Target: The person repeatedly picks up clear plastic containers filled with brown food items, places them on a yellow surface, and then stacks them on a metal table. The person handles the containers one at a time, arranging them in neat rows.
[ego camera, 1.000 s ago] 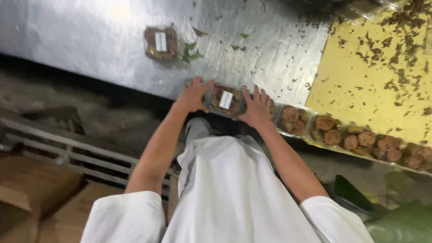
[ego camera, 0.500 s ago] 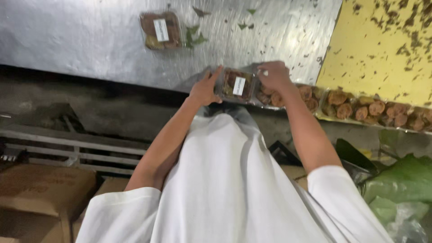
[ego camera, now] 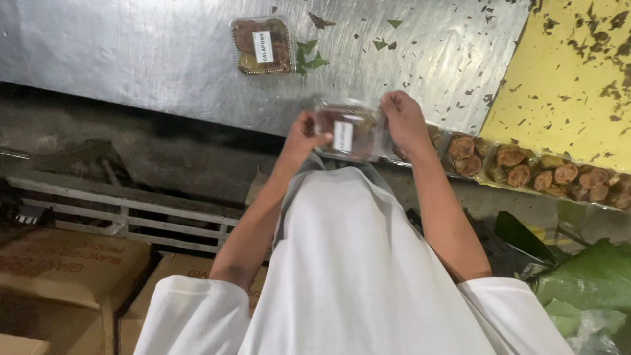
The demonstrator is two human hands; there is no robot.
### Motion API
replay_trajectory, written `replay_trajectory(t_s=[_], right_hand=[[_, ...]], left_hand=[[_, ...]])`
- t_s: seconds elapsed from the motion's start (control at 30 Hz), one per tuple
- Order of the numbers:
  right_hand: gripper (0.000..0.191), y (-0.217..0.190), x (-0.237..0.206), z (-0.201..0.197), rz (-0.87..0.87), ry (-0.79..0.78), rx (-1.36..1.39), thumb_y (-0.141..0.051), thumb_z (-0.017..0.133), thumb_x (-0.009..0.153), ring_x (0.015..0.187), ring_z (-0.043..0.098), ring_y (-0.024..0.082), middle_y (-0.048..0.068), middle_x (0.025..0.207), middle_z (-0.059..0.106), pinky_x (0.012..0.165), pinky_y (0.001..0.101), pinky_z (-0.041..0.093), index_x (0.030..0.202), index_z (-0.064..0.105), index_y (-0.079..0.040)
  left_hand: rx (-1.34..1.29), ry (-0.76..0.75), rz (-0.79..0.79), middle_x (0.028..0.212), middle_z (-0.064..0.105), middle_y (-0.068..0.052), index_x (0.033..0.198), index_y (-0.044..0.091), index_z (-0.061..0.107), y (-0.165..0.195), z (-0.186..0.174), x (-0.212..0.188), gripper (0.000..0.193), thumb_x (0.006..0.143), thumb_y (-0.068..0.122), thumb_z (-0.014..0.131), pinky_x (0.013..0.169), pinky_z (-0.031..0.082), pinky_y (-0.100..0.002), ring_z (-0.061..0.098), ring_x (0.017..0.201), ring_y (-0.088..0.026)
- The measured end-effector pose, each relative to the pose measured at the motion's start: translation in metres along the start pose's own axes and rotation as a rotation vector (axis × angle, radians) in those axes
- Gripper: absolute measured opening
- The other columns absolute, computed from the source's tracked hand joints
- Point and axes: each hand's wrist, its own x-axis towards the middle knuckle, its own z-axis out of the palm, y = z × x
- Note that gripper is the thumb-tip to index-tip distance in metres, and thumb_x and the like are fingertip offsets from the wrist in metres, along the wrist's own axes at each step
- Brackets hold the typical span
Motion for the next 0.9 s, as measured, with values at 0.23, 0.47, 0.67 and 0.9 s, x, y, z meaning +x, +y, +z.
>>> replay_trajectory(t_s=[0.23, 0.47, 0.67, 0.9], right_hand=[[0.08, 0.032, 0.002, 0.064, -0.004, -0.01, -0.534, -0.034, 0.082, 0.094, 0.098, 0.069, 0.036, 0.025, 0.113, 0.068, 0.087, 0.043, 0.055, 0.145, 0.027, -0.006], [0.084, 0.03, -0.036, 0.084, -0.045, -0.09, -0.468, -0.009, 0.067, 0.088, 0.091, 0.069, 0.036, 0.025, 0.114, 0.069, 0.088, 0.0447, 0.054, 0.161, 0.025, -0.015], [0.052, 0.042, -0.101, -0.05, -0.411, 0.143, -0.517, 0.003, 0.059, 0.089, 0.113, 0.065, 0.031, 0.015, 0.126, 0.069, 0.101, 0.0387, 0.052, 0.139, 0.067, -0.01], [0.076, 0.117, -0.08, -0.165, -0.048, 0.03, -1.009, -0.022, 0.079, 0.084, 0.142, 0.029, 0.044, 0.017, 0.161, 0.029, 0.117, 0.0585, 0.023, 0.154, 0.05, -0.019]], left_hand=[[0.089, 0.383, 0.05, 0.12, 0.06, -0.012, 0.13, 0.012, 0.047, 0.117, -0.087, 0.042, 0.058, 0.084, 0.021, 0.08, 0.092, 0.058, -0.038, 0.063, 0.109, -0.022], [0.511, 0.451, 0.139, 0.14, 0.061, -0.019, 0.151, 0.013, 0.04, 0.117, -0.117, 0.079, 0.066, 0.1, 0.032, 0.076, 0.113, 0.049, -0.049, 0.061, 0.13, -0.032], [0.91, 0.539, -0.065, 0.158, 0.011, -0.032, 0.152, 0.002, 0.022, 0.122, -0.12, 0.057, 0.066, 0.109, 0.03, 0.063, 0.103, 0.023, -0.063, 0.007, 0.148, -0.053], [0.948, 0.32, 0.302, 0.13, 0.059, -0.009, 0.131, 0.008, 0.062, 0.05, 0.031, 0.009, 0.047, 0.089, 0.007, 0.083, 0.089, 0.055, -0.036, 0.062, 0.101, -0.023]])
